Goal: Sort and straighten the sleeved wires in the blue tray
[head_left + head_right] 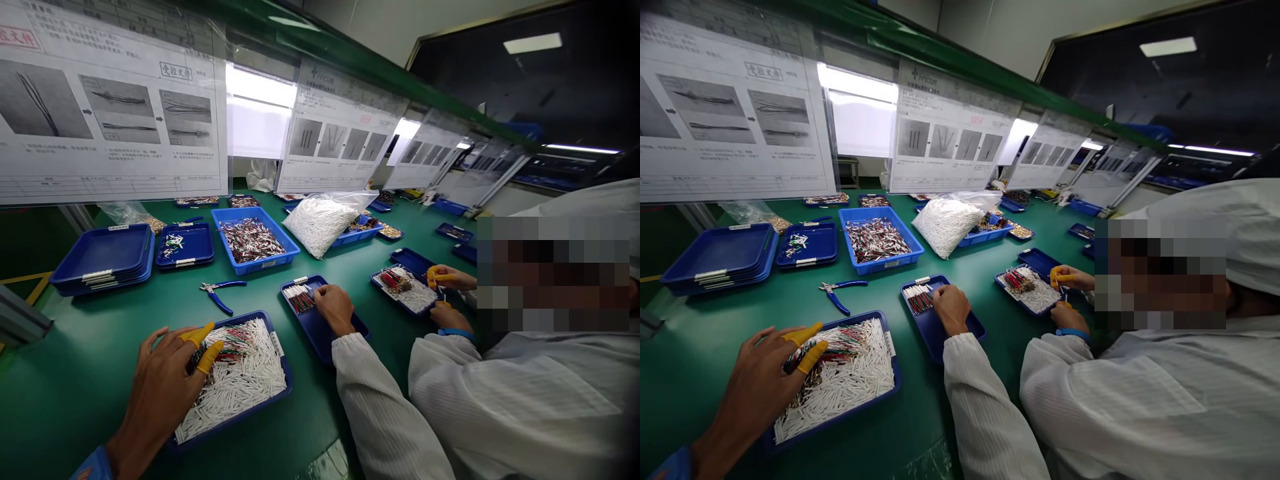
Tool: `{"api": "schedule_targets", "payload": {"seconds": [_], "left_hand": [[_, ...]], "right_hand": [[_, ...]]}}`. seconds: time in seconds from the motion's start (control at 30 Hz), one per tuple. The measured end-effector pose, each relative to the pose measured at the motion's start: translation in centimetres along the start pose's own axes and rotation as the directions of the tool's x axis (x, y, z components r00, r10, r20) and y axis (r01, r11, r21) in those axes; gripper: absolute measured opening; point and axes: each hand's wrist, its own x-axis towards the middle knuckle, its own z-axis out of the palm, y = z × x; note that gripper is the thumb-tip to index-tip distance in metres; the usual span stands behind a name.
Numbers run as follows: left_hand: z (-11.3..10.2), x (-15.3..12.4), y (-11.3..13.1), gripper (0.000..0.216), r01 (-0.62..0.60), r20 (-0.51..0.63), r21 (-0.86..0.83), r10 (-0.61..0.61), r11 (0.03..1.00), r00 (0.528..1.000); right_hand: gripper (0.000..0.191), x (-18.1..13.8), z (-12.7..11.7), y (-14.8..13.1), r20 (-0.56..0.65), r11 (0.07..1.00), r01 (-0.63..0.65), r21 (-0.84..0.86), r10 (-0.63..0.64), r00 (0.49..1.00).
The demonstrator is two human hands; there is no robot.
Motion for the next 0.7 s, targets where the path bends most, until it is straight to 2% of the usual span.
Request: {"api": "schedule_targets", "payload": {"seconds": [0.17,0.27,0.4,0.47,0.53,0.6,0.63,0.7], "left_hand": [[-0.8,0.4,0.4,0.026,0.078,0.102,-0.004,-0.077,0.997,0.992],[-1.4,0.7,0.6,0.026,0.113,0.118,-0.011,-0.110,0.994,0.987],[-1.9,1.1,0.4,0.024,0.159,0.128,-0.011,-0.157,0.987,0.979],[-2.1,1.1,0.2,0.025,0.178,0.131,-0.010,-0.175,0.984,0.976],[-2.1,1.1,0.0,0.024,0.187,0.130,-0.015,-0.183,0.982,0.974],[-2.1,1.0,0.0,0.023,0.190,0.128,-0.023,-0.186,0.982,0.974],[-2.0,1.0,0.0,0.022,0.189,0.126,-0.028,-0.184,0.982,0.975],[-1.9,1.0,0.1,0.022,0.184,0.129,-0.042,-0.178,0.982,0.976]], "right_hand": [[0.026,0.1,0.3,0.3,0.017,0.997,0.069,-0.023,-0.069,0.997],[0.029,-0.4,-0.4,0.2,-0.012,0.992,0.124,0.000,-0.124,0.992],[0.032,-2.4,-1.6,-1.5,-0.055,0.951,0.287,0.110,-0.283,0.958],[0.027,-4.2,-1.8,-3.1,-0.018,0.872,0.434,0.228,-0.442,0.897],[0.021,-6.1,-1.6,-4.9,0.052,0.729,0.578,0.366,-0.636,0.770],[0.018,-7.9,-0.9,-6.8,0.130,0.654,0.652,0.384,-0.737,0.663],[0.018,-8.6,-0.5,-7.6,0.167,0.651,0.678,0.341,-0.752,0.637],[0.020,-9.4,0.3,-9.0,0.233,0.659,0.717,0.226,-0.751,0.617]]}}
